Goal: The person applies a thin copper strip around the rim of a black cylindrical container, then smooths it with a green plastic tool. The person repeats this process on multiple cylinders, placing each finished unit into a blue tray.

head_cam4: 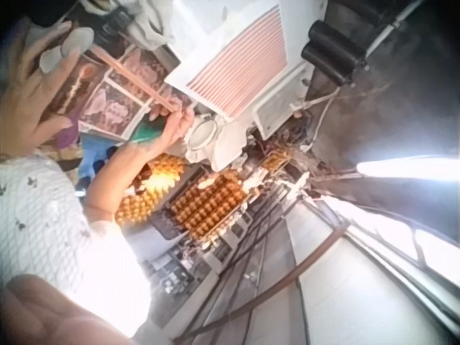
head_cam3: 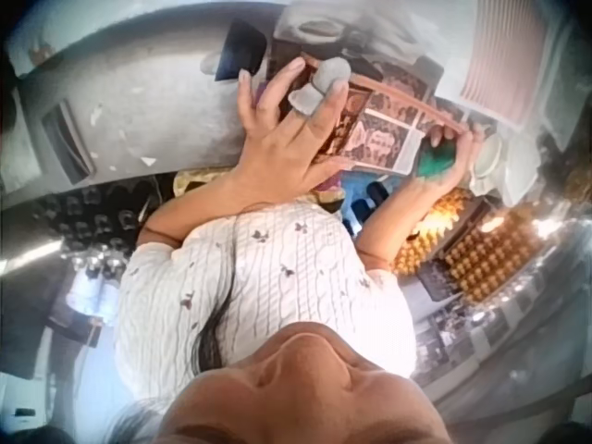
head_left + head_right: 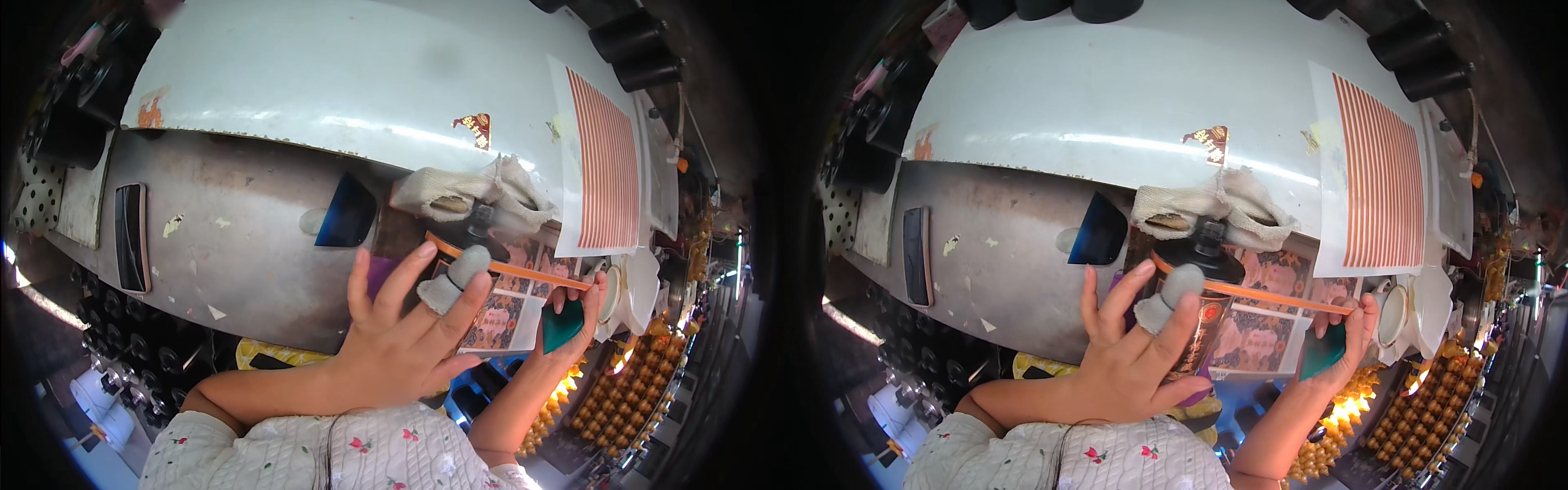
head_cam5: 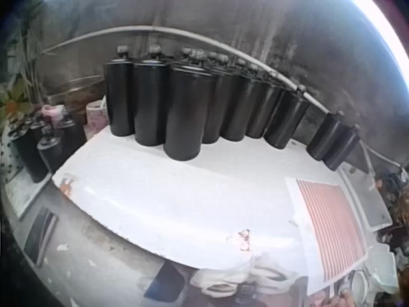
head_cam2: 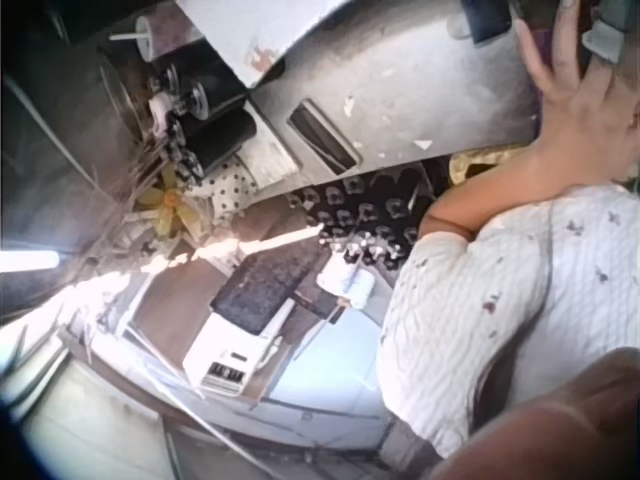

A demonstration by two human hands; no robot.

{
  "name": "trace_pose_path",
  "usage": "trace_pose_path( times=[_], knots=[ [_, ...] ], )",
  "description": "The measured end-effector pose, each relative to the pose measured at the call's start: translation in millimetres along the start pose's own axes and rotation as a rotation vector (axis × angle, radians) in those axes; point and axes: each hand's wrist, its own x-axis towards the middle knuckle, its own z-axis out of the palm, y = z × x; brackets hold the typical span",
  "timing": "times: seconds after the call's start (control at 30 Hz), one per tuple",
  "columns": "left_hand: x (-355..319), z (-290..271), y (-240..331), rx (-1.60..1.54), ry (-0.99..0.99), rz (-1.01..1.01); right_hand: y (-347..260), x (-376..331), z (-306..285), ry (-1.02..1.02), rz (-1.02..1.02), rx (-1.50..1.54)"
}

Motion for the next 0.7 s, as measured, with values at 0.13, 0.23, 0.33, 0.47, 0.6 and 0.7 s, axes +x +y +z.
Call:
trace_pose_path(
  times=[0.13, 0.23, 0.33, 0.47, 0.6, 0.7],
  knots=[
    [-3, 4, -9, -0.060, 0.019, -0.031, 0, 0, -8, -0.047, -0.002, -0.012],
    [-2, 3, -15, -0.150, -0.047, -0.098, 0, -1, -7, -0.068, -0.006, -0.014],
    [-1, 3, -19, -0.242, -0.099, -0.172, 1, -2, 4, 0.047, -0.006, -0.035],
    [2, 0, -26, -0.345, -0.057, -0.185, 3, -1, -3, -0.083, -0.012, -0.038],
    [-3, -2, -24, -0.223, -0.040, -0.147, 3, -6, 4, -0.085, -0.036, -0.102],
    [1, -13, -3, 0.023, -0.003, -0.118, 4, -8, 2, -0.082, -0.082, -0.130]
  ],
)
